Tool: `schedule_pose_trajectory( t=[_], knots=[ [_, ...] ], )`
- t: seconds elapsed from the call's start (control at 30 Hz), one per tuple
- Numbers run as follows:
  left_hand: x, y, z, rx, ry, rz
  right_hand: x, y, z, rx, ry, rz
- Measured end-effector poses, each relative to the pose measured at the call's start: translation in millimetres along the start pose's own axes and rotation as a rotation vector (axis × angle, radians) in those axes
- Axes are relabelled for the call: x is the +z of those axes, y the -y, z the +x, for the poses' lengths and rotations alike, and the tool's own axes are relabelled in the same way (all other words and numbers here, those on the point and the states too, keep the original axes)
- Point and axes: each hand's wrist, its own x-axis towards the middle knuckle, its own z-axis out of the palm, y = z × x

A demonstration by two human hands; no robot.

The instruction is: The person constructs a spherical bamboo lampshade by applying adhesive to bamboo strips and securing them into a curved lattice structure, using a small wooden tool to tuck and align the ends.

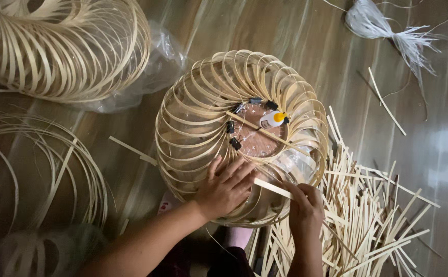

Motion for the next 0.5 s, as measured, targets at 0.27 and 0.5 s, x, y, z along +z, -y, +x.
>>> schedule_pose_trajectory(
  t=[0.27,0.5],
  knots=[
    [2,0,0,0.018,-0.037,0.058,1,20,10,-0.034,-0.030,0.100],
    [4,-3,-2,0.002,-0.015,0.085,13,14,5,-0.032,0.029,0.101]
  ],
)
